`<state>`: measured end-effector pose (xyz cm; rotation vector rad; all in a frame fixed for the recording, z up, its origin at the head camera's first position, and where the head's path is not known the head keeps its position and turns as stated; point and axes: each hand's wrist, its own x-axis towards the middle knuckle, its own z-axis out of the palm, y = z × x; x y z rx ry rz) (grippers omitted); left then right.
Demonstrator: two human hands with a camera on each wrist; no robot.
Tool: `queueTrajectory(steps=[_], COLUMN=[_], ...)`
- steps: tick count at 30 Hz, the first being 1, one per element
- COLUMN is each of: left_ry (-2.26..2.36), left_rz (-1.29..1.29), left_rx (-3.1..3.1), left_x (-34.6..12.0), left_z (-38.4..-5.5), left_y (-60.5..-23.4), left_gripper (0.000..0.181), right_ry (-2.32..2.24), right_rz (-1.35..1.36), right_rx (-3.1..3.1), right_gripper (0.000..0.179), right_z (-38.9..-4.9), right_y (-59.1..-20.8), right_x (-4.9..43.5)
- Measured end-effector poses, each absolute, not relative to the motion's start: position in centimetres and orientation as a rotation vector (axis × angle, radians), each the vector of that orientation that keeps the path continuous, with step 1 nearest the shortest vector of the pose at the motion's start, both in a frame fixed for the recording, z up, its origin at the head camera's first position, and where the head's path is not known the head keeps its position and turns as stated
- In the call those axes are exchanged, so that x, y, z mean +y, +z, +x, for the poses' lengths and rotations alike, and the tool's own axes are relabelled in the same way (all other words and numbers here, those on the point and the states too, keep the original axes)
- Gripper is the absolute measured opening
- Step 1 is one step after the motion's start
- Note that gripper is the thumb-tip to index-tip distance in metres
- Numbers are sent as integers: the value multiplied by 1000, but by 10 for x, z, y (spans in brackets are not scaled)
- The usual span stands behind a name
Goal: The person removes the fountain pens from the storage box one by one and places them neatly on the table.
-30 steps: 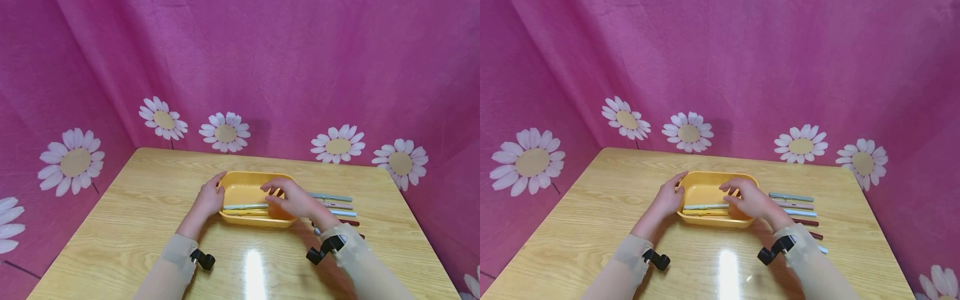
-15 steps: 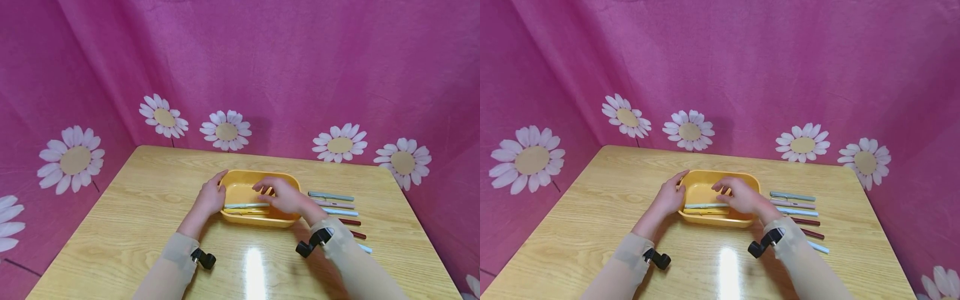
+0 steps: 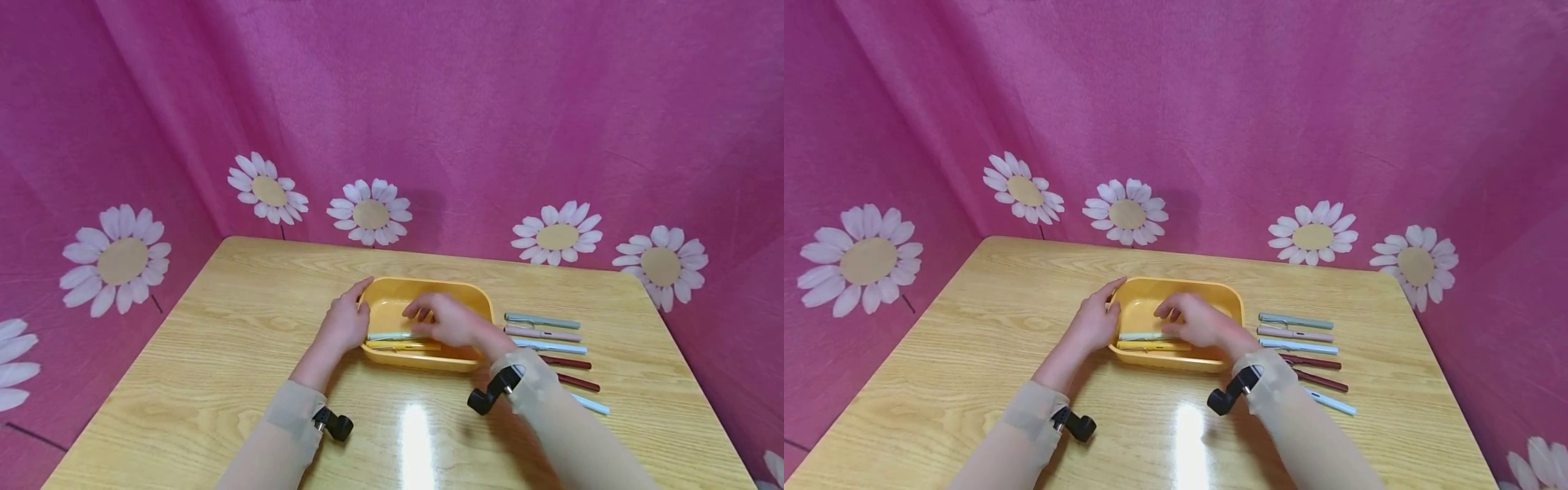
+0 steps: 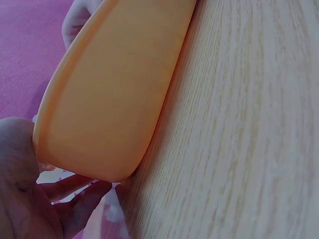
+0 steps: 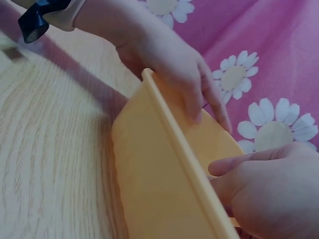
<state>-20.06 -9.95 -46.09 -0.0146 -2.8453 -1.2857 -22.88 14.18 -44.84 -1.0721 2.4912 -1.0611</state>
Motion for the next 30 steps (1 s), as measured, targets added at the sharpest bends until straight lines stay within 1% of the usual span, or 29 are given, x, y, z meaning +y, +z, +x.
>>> queueTrajectory(steps=[14,23,26,30], left_ry=[-1286,-1267,-1281,-1296], left_rz=[20,-4,-13,-35], left_rx=[-2858,-2857,-2833,-2801], left_x=[-96,-96,-97,-100], left_z=[-200,-201,-200,-199], left_y=[-461,-463,-462,-463], left_gripper=[53,53,50,46], right_ry=[-1023,-988,-967,-955], right_rz=[-1105,-1135,-1159,-1161], right_rx=[2477,2514,2532,2554], right_gripper=[24,15,13,15], right_z=[-231,-231,-231,-232], right_y=[-461,-468,-469,-470], right_x=[132,130,128,127])
